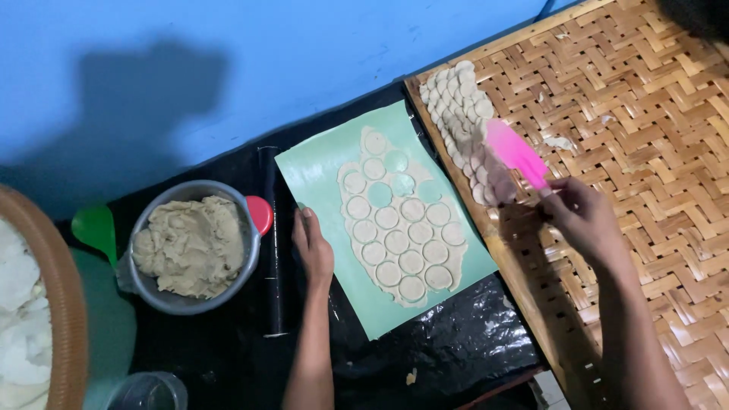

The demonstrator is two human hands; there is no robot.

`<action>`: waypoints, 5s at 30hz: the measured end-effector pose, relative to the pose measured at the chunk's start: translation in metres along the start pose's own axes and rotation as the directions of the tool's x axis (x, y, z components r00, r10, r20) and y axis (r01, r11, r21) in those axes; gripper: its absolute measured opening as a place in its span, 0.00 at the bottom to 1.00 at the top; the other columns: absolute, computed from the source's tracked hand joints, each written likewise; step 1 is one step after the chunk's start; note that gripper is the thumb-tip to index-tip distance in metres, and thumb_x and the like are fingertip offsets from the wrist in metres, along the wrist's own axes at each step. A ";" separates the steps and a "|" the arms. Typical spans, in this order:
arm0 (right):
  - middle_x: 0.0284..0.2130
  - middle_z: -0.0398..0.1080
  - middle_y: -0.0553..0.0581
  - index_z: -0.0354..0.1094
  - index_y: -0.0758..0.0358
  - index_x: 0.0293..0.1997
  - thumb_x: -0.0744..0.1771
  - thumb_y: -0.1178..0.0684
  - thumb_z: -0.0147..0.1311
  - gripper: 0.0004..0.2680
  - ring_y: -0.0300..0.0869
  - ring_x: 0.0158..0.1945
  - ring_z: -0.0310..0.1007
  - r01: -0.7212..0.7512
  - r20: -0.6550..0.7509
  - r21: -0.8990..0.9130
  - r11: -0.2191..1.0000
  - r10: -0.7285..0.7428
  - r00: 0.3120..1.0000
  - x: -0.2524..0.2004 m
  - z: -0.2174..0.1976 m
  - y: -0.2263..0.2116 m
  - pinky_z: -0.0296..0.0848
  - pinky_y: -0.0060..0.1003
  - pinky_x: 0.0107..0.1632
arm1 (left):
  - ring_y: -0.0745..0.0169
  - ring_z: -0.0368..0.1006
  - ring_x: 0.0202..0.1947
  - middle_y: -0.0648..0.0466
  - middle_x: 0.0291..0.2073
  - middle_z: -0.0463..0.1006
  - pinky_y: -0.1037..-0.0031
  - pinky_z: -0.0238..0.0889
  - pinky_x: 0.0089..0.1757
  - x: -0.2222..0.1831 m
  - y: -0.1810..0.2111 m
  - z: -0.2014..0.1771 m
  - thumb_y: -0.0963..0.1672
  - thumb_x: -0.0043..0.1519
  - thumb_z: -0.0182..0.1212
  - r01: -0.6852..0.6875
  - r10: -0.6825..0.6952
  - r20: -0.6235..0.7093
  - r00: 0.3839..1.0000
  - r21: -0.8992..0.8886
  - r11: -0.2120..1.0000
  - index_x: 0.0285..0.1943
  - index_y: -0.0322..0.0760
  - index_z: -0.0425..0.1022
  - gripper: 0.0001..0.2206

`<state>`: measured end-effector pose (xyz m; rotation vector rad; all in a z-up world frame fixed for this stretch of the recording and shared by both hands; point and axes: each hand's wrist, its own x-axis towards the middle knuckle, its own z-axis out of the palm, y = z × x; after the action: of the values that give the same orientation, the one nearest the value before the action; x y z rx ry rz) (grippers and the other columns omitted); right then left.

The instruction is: Rolling dough and cutting it into circular shapes using a mold.

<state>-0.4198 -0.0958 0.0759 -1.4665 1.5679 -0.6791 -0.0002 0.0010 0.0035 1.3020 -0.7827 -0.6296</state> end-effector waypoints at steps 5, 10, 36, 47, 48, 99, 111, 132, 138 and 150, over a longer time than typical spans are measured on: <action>0.34 0.76 0.59 0.73 0.69 0.53 0.71 0.47 0.56 0.14 0.40 0.34 0.74 0.067 -0.163 -0.234 0.970 -0.107 0.981 0.032 -0.014 0.000 0.71 0.37 0.38 | 0.58 0.70 0.45 0.43 0.47 0.77 0.69 0.63 0.50 -0.001 0.008 0.002 0.49 0.74 0.43 -0.001 0.001 -0.002 1.000 0.002 1.000 0.57 0.21 0.68 0.21; 0.37 0.77 0.60 0.73 0.70 0.53 0.70 0.46 0.57 0.14 0.40 0.38 0.76 0.162 -0.157 -0.257 0.953 -0.206 0.966 0.056 -0.013 0.013 0.73 0.37 0.41 | 0.56 0.71 0.45 0.41 0.47 0.78 0.68 0.64 0.50 0.000 -0.003 -0.001 0.49 0.74 0.44 0.019 -0.019 -0.014 1.000 0.002 1.000 0.57 0.20 0.68 0.21; 0.36 0.76 0.68 0.75 0.64 0.53 0.71 0.49 0.58 0.10 0.59 0.34 0.77 0.075 -0.275 -0.793 0.605 -0.464 0.842 0.005 0.005 -0.037 0.73 0.51 0.37 | 0.60 0.69 0.42 0.44 0.44 0.78 0.70 0.64 0.48 0.000 0.005 0.000 0.48 0.74 0.43 0.031 -0.031 -0.001 1.000 -0.018 0.999 0.56 0.21 0.68 0.19; 0.38 0.77 0.66 0.73 0.59 0.52 0.68 0.46 0.56 0.11 0.60 0.34 0.77 0.208 -0.013 -0.662 0.720 -0.289 0.957 -0.085 0.053 -0.081 0.74 0.52 0.35 | 0.61 0.69 0.45 0.45 0.45 0.78 0.71 0.63 0.50 0.000 -0.007 -0.004 0.48 0.75 0.44 0.016 -0.015 0.003 1.000 -0.045 0.999 0.55 0.22 0.69 0.19; 0.39 0.77 0.65 0.72 0.59 0.52 0.68 0.46 0.55 0.11 0.60 0.35 0.77 0.207 -0.027 -0.672 0.711 -0.303 0.953 -0.089 0.052 -0.081 0.74 0.53 0.36 | 0.61 0.70 0.46 0.46 0.47 0.78 0.71 0.63 0.50 0.002 -0.005 -0.002 0.48 0.75 0.43 -0.001 0.002 0.013 1.000 -0.063 0.998 0.56 0.22 0.69 0.19; 0.38 0.78 0.61 0.73 0.62 0.54 0.69 0.46 0.57 0.13 0.45 0.36 0.80 0.027 -0.218 -0.306 0.952 -0.097 0.971 -0.043 0.006 -0.018 0.75 0.40 0.39 | 0.61 0.71 0.51 0.48 0.54 0.77 0.73 0.63 0.53 0.004 -0.012 -0.002 0.48 0.72 0.48 0.201 -0.237 -0.136 0.962 -0.234 0.951 0.61 0.24 0.70 0.20; 0.37 0.78 0.70 0.75 0.66 0.53 0.69 0.43 0.58 0.15 0.56 0.37 0.79 0.052 -0.248 -0.508 0.860 -0.203 0.947 0.029 -0.016 0.001 0.76 0.50 0.42 | 0.58 0.71 0.53 0.47 0.56 0.76 0.70 0.63 0.53 0.002 0.004 -0.001 0.49 0.70 0.48 0.265 -0.303 -0.095 0.948 -0.290 0.920 0.63 0.26 0.70 0.21; 0.36 0.76 0.70 0.75 0.63 0.51 0.69 0.46 0.58 0.12 0.63 0.34 0.76 0.020 -0.297 -0.699 0.715 -0.316 0.901 0.000 -0.009 -0.037 0.73 0.56 0.37 | 0.57 0.72 0.54 0.48 0.58 0.75 0.69 0.64 0.54 0.005 0.007 -0.003 0.50 0.70 0.49 0.337 -0.387 -0.100 0.917 -0.328 0.883 0.64 0.28 0.70 0.22; 0.37 0.77 0.66 0.73 0.63 0.55 0.71 0.47 0.55 0.12 0.56 0.31 0.78 0.050 -0.309 -0.623 0.781 -0.304 0.901 -0.029 -0.001 -0.050 0.74 0.53 0.35 | 0.55 0.72 0.55 0.46 0.59 0.75 0.67 0.64 0.55 0.010 0.008 -0.004 0.49 0.70 0.48 0.349 -0.373 0.036 0.927 -0.446 0.824 0.66 0.26 0.68 0.23; 0.41 0.78 0.64 0.73 0.60 0.54 0.67 0.49 0.56 0.12 0.52 0.33 0.81 0.168 -0.151 -0.484 0.859 -0.272 0.950 -0.104 0.046 -0.049 0.79 0.47 0.37 | 0.57 0.71 0.58 0.47 0.61 0.74 0.68 0.63 0.57 0.047 0.004 0.012 0.50 0.70 0.50 0.339 -0.315 0.129 0.940 -0.437 0.833 0.67 0.26 0.68 0.24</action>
<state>-0.3617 0.0050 0.1182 -2.0127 1.8337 -0.6320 0.0181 -0.0425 0.0150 0.9889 -0.4111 -1.0591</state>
